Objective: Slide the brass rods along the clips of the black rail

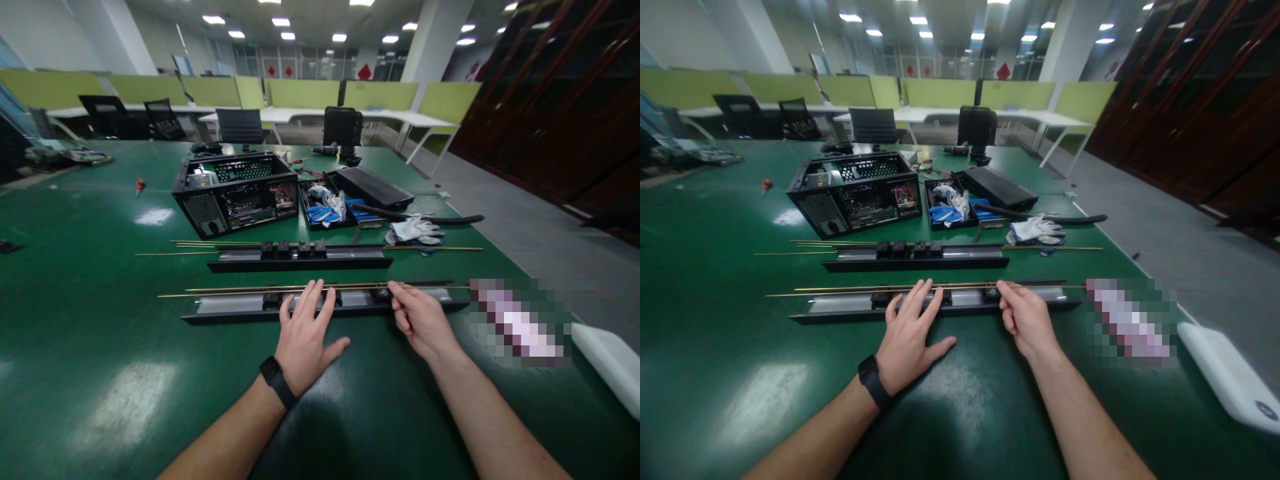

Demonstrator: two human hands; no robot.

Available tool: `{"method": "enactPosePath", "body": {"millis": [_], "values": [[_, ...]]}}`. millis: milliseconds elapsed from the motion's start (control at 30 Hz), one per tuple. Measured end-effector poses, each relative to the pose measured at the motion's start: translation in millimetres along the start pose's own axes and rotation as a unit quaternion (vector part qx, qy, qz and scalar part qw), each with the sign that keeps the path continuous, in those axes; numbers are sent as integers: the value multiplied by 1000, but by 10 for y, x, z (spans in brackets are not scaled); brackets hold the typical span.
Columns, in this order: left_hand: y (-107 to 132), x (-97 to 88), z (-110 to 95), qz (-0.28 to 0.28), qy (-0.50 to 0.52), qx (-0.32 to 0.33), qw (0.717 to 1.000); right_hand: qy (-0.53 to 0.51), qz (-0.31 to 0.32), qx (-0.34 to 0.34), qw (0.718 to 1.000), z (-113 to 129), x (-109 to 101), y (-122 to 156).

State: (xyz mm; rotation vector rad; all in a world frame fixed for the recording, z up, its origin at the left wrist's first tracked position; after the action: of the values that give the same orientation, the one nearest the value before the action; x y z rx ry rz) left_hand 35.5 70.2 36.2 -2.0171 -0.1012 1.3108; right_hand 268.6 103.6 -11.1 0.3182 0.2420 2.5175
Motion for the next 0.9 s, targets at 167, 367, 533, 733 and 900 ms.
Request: {"method": "enactPosePath", "body": {"millis": [167, 367, 533, 733, 900], "values": [[2, 0, 2, 2, 0, -3, 1000, -7, -6, 13, 1000, 0, 6, 11], [-8, -10, -9, 3, -3, 2, 1000, -30, -24, 24, 999, 6, -14, 0], [-6, -4, -8, 6, -2, 3, 1000, -41, -33, 30, 998, 7, -26, -5], [-6, 2, -6, 7, -4, 2, 1000, -22, -24, 15, 999, 22, -21, 2], [-4, 1, 0, 4, -6, -2, 1000, -1, -10, 0, 1000, 15, -12, 6]]}}
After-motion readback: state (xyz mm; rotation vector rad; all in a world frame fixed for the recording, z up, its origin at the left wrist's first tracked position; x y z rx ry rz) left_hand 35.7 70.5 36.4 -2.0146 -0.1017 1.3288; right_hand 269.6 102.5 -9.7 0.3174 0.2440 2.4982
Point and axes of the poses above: each hand's wrist, its own y-axis away from the middle knuckle, its own x-axis out of the palm, z = x × y, the point moved 8 cm from there along -y, towards the middle knuckle, and after that the axes turned 14 degrees about -z, right-handed, at the moved point
